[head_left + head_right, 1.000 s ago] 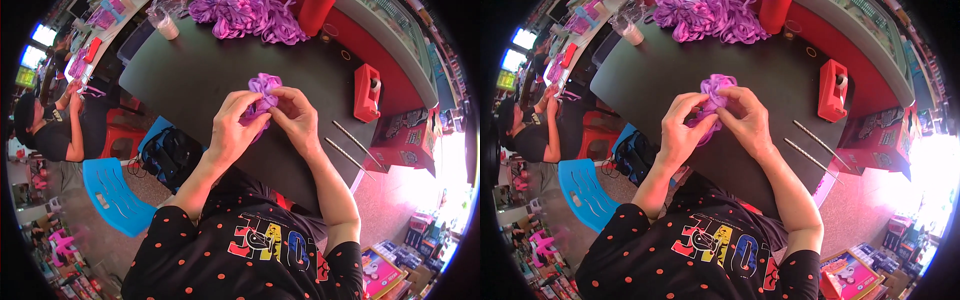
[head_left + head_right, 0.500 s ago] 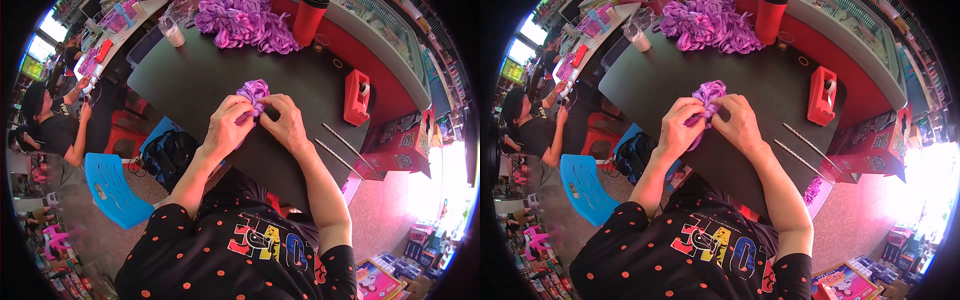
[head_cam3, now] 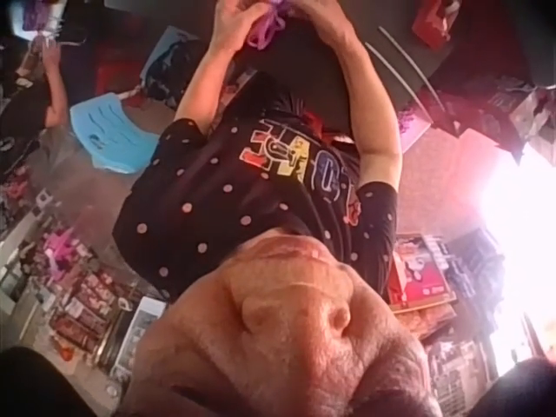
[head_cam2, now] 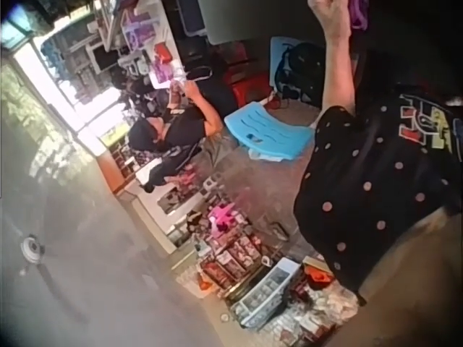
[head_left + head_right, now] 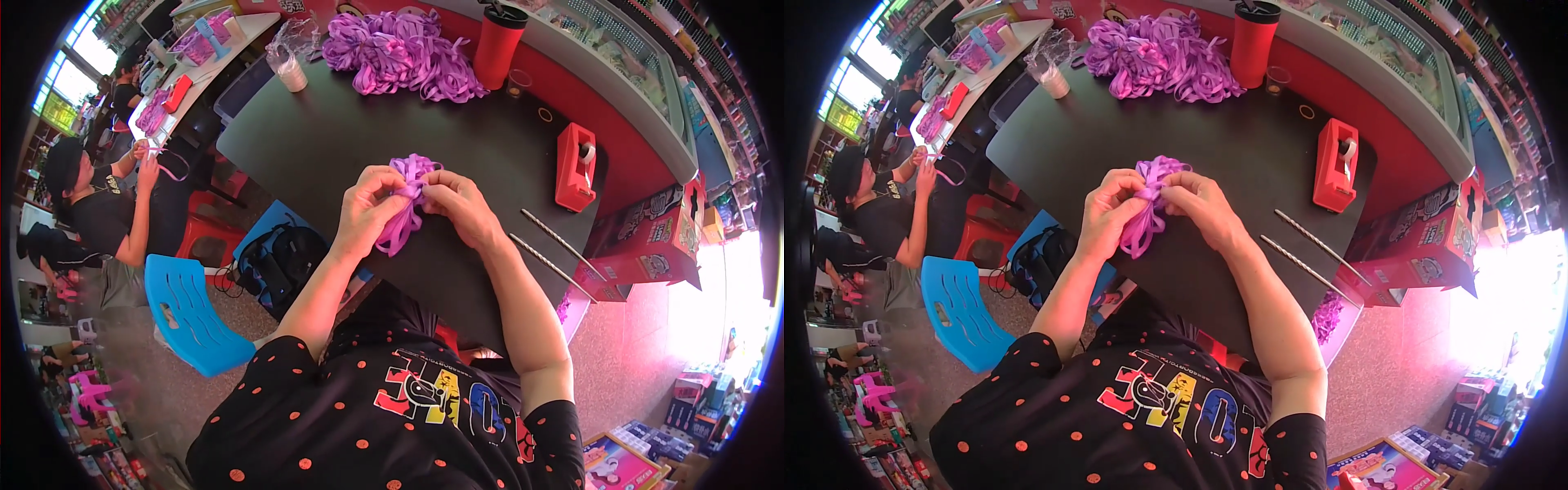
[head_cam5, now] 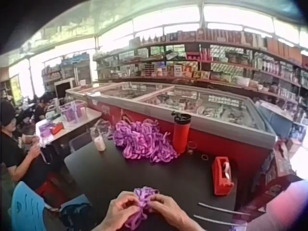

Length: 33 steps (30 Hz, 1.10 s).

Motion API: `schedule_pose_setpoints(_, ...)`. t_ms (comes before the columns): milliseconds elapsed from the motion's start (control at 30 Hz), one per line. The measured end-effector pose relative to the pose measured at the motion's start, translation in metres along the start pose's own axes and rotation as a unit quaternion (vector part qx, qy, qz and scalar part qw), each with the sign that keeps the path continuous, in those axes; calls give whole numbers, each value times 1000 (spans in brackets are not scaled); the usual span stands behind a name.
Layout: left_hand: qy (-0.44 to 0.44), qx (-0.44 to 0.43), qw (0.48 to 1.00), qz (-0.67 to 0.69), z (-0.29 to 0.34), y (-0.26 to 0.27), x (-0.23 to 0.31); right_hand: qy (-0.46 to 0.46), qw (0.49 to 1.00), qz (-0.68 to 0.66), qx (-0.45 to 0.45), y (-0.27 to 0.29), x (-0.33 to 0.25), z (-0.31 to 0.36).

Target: The person is wrapping purple ribbon around two metal rods to create bundles or loops.

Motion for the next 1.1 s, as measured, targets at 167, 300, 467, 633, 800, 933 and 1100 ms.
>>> schedule_pose_setpoints(167,-39,-74,972,-221,1,0,19,10,985,161,-55,7,-9,2)
schedule_pose_setpoints(300,-41,-104,949,-294,2,-3,18,44,990,134,22,7,0,-1)
schedule_pose_setpoints(467,-9,-60,997,-47,5,-1,-1,73,986,-45,146,-3,2,-2)
schedule_pose_setpoints(633,123,16,941,315,1,-1,-5,33,987,-149,52,-3,-2,-3)
schedule_pose_setpoints(800,122,-28,897,424,-9,3,0,31,982,-152,-111,-12,-6,1)
schedule_pose_setpoints(933,106,63,949,290,-4,9,-9,-3,981,-124,-150,-9,-6,2)
schedule_pose_setpoints(1100,68,26,984,164,5,2,-7,6,985,-174,-14,-5,6,-6)
Point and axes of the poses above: each hand's wrist, its own z-axis away from the middle knuckle, its own y-axis out of the back of the hand, x = y × z, the point moved 1 cm from there along -z, towards the middle knuckle, and after that the axes turned 8 degrees about z, right-handed, at the moved point
